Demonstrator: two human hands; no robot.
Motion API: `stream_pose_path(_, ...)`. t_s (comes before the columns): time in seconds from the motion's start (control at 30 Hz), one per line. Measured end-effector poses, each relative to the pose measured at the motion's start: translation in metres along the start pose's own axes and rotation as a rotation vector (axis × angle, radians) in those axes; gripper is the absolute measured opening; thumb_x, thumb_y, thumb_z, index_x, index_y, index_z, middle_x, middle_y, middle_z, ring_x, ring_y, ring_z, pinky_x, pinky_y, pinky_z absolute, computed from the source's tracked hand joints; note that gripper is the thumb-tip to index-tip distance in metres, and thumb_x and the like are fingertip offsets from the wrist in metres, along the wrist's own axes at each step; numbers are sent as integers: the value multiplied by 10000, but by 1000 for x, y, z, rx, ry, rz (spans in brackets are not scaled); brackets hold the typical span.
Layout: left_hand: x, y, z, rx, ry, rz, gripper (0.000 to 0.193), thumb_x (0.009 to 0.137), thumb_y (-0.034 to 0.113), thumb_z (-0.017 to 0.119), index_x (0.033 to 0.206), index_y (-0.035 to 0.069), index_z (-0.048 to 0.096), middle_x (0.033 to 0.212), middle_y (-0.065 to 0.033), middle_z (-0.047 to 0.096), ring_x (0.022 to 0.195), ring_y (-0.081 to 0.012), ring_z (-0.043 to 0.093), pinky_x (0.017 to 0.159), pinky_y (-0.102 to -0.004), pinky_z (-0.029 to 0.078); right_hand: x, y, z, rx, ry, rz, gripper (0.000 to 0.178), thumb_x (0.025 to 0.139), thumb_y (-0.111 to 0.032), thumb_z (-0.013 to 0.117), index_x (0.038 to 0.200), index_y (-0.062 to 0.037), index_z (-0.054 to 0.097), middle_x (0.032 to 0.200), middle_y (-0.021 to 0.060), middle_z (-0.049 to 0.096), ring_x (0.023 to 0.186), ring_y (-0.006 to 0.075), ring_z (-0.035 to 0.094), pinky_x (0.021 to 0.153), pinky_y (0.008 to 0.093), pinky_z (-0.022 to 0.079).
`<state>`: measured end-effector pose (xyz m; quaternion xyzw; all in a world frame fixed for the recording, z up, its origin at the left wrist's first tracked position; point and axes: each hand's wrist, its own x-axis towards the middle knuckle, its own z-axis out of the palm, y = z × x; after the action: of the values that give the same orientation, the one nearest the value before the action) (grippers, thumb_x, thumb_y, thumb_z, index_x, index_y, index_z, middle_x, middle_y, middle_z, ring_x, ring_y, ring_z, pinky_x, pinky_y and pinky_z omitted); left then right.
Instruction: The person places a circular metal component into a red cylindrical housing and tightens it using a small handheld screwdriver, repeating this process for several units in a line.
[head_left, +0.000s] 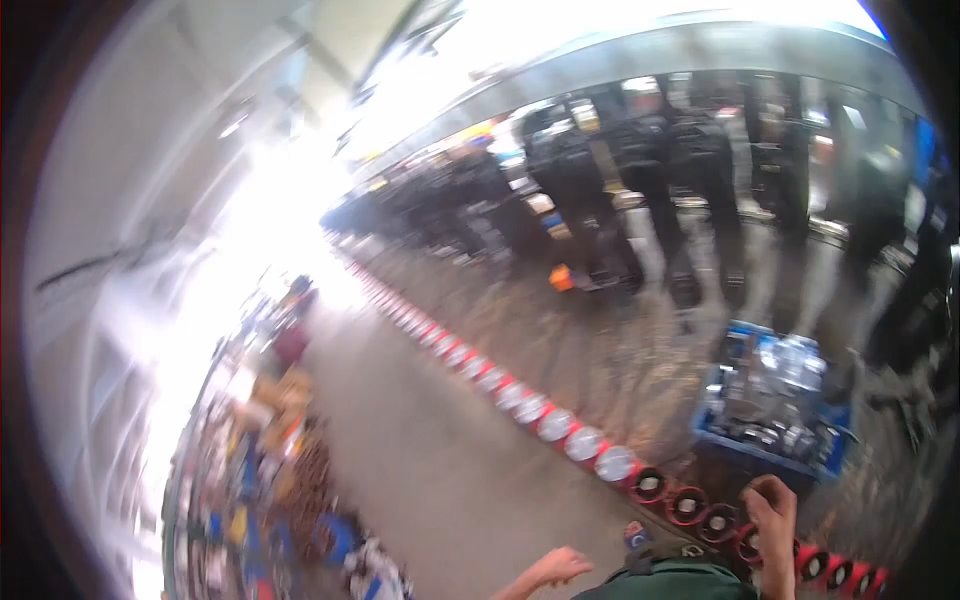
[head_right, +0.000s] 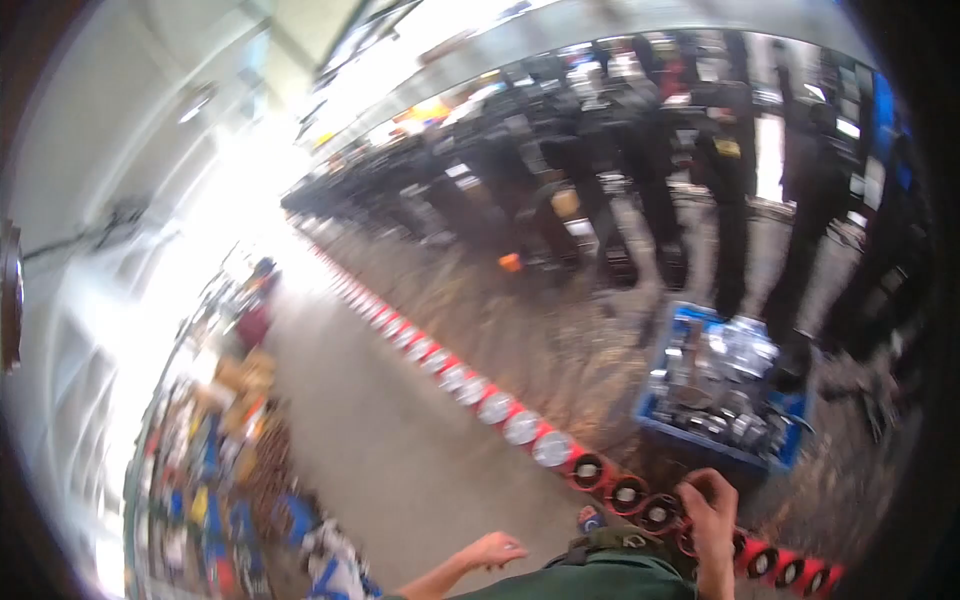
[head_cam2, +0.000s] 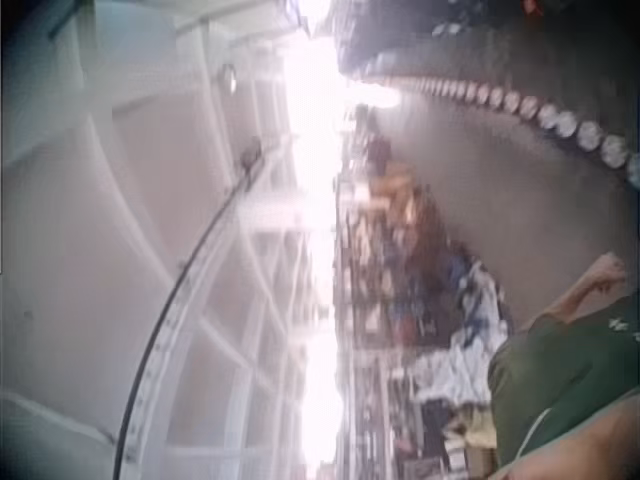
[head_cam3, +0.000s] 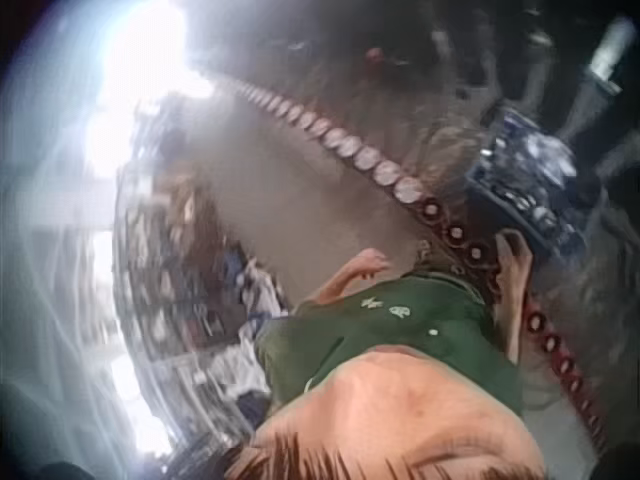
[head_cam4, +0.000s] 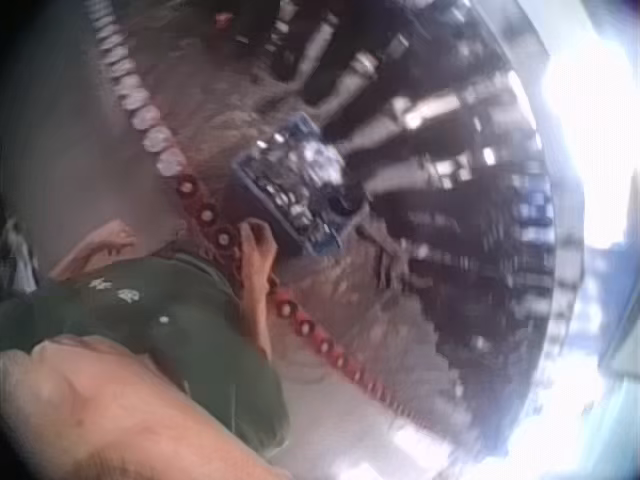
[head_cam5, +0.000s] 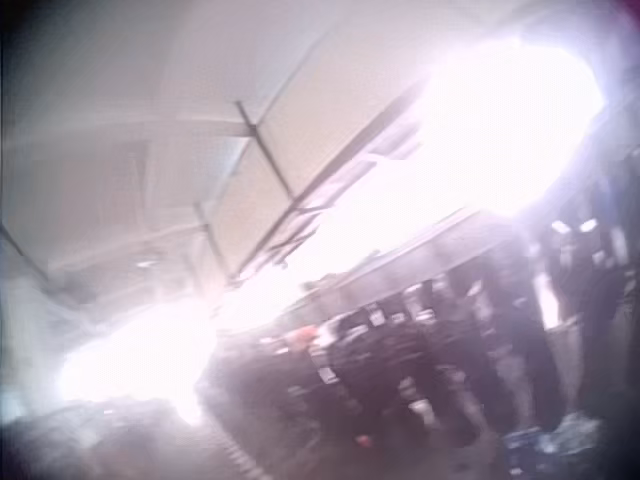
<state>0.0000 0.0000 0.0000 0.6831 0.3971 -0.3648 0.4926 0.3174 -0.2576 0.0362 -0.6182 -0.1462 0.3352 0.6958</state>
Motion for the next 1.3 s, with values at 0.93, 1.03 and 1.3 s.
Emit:
stream_pose_path(0.93, -18, 199, 44, -1454, -346, 895, 523, 1045, 107, 483, 1526, -94, 440, 1450, -216, 595, 1349, -324, 625, 1125, -479, 544, 34, -54, 58, -603, -232, -617, 140, 865, -92, 806, 989, -28, 795, 882, 119, 750, 777, 311, 740, 713, 381, 590)
stream_pose_path(1.03, -15, 198, 45, -1385, -252, 860, 525, 1027, 98, 460, 1515, -96, 459, 1436, -208, 601, 1338, -300, 625, 1120, -443, 541, 35, -53, 57, -662, -237, -562, 126, 871, -105, 803, 979, -41, 795, 870, 112, 736, 782, 320, 727, 704, 402, 579)
stream_pose_path(1.3, -12, 203, 46, -1144, 73, 809, 437, 1000, 24, 480, 1414, -103, 544, 1405, -211, 620, 1275, -300, 653, 1080, -416, 548, 45, -55, 53, -696, -332, -632, 151, 871, -113, 800, 1017, -77, 810, 913, 106, 736, 825, 327, 729, 717, 412, 577)
